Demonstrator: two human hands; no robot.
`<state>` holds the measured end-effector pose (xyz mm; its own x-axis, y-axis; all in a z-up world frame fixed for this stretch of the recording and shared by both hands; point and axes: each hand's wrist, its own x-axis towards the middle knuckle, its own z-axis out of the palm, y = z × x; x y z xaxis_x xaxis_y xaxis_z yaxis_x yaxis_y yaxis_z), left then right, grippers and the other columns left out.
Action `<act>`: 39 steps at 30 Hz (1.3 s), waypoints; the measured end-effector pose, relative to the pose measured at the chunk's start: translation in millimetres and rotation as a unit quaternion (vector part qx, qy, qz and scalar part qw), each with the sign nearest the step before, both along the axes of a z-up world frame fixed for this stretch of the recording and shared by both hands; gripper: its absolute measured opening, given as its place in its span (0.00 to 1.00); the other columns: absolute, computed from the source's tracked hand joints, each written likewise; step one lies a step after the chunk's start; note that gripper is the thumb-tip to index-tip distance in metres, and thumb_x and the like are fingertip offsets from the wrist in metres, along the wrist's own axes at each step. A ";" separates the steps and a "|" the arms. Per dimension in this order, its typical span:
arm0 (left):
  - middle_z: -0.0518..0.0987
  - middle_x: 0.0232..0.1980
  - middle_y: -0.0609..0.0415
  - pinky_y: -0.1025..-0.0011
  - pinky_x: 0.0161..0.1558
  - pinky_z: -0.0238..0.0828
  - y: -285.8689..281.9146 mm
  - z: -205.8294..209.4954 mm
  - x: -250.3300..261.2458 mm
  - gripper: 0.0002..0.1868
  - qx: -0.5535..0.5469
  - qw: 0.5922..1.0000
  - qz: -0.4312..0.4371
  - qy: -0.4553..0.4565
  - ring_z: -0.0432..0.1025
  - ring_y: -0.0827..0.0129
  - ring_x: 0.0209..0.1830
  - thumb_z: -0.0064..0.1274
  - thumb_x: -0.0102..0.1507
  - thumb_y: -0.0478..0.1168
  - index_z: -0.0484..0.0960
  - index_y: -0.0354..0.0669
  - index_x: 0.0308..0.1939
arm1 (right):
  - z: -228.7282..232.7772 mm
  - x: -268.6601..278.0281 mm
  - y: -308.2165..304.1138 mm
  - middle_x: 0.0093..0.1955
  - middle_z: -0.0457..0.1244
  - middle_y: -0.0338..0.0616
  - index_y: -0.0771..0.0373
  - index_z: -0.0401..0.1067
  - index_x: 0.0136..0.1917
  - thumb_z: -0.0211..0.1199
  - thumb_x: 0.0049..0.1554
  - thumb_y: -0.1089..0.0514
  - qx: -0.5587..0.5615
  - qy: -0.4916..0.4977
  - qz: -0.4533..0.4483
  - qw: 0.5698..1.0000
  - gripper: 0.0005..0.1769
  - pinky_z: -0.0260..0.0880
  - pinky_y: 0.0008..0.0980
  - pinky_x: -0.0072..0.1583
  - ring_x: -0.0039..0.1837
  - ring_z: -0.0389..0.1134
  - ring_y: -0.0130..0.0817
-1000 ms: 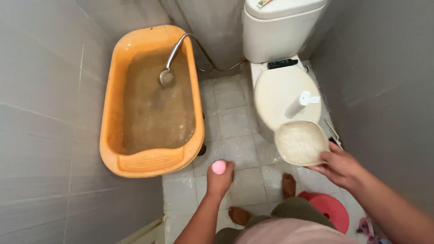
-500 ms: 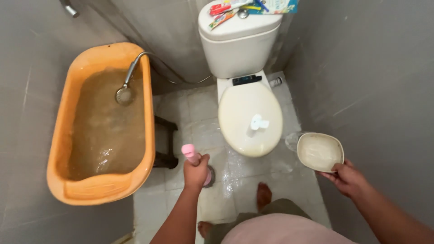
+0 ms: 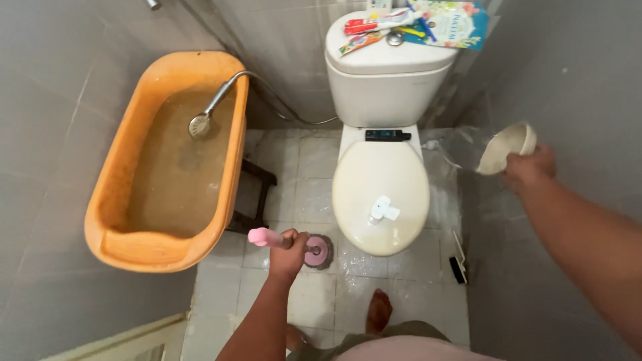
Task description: The recorder is cleaning the bathroom floor using a mop and water from a tub.
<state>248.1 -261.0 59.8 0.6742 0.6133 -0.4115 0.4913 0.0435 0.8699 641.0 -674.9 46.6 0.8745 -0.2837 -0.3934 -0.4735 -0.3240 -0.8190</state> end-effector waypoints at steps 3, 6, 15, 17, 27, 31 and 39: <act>0.74 0.22 0.55 0.70 0.30 0.66 -5.7 4.5 -2.8 0.19 -0.021 1.000 0.015 -0.002 0.70 0.74 0.25 0.57 0.60 0.41 0.65 0.41 0.20 | 21.3 18.5 21.5 0.70 0.61 0.54 0.57 0.61 0.76 0.69 0.53 0.65 -0.121 -0.058 0.027 0.991 0.40 0.70 0.46 0.65 0.67 0.66 0.50; 0.72 0.22 0.56 0.70 0.30 0.66 -2.7 -3.9 -4.7 0.19 -0.025 0.999 0.023 -0.001 0.69 0.74 0.25 0.57 0.61 0.41 0.65 0.41 0.20 | 47.0 19.7 32.2 0.72 0.56 0.60 0.59 0.57 0.78 0.73 0.54 0.62 -0.222 -0.127 0.078 0.964 0.43 0.65 0.49 0.68 0.69 0.62 0.55; 0.64 0.23 0.60 0.70 0.28 0.64 12.6 -8.3 -19.8 0.20 -0.051 0.997 0.040 -0.042 0.68 0.75 0.24 0.57 0.60 0.39 0.63 0.42 0.20 | 46.8 -32.8 8.5 0.78 0.52 0.62 0.65 0.49 0.83 0.72 0.62 0.62 -0.085 -0.346 0.083 0.931 0.45 0.71 0.46 0.70 0.78 0.62 0.53; 0.63 0.22 0.59 0.70 0.28 0.65 20.0 -12.3 -27.6 0.20 -0.022 0.998 0.039 -0.053 0.61 0.75 0.23 0.57 0.60 0.39 0.63 0.42 0.19 | 75.4 -80.8 19.2 0.78 0.52 0.62 0.65 0.48 0.85 0.71 0.64 0.65 -0.224 -0.364 0.146 0.892 0.45 0.70 0.45 0.70 0.78 0.62 0.54; 0.65 0.24 0.64 0.73 0.30 0.61 69.4 -63.7 -109.8 0.18 -0.097 0.983 0.012 -0.158 0.60 0.79 0.26 0.57 0.62 0.39 0.65 0.44 0.22 | 161.9 -286.0 161.6 0.73 0.56 0.54 0.60 0.46 0.86 0.68 0.66 0.62 -0.079 -0.277 0.162 0.944 0.45 0.76 0.35 0.60 0.66 0.69 0.45; 0.67 0.22 0.62 0.73 0.30 0.63 94.5 -41.6 -155.5 0.18 -0.028 0.991 -0.076 -0.111 0.61 0.78 0.25 0.58 0.62 0.41 0.69 0.41 0.21 | 155.0 -354.3 263.1 0.66 0.59 0.50 0.57 0.54 0.82 0.69 0.60 0.65 0.054 -0.287 0.228 0.929 0.42 0.75 0.32 0.52 0.57 0.70 0.38; 0.74 0.25 0.62 0.72 0.32 0.66 146.8 -36.4 -216.1 0.15 -0.075 0.985 -0.123 -0.099 0.65 0.78 0.27 0.57 0.64 0.45 0.76 0.42 0.25 | 152.9 -462.7 488.8 0.63 0.60 0.52 0.55 0.51 0.79 0.68 0.55 0.53 0.236 0.019 0.328 0.915 0.44 0.79 0.36 0.51 0.55 0.72 0.41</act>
<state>32.1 -114.2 23.4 0.8711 0.3634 -0.3303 0.3243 0.0794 0.9426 178.3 -186.1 199.5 0.7790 0.5055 -0.3711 -0.3358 -0.1636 -0.9276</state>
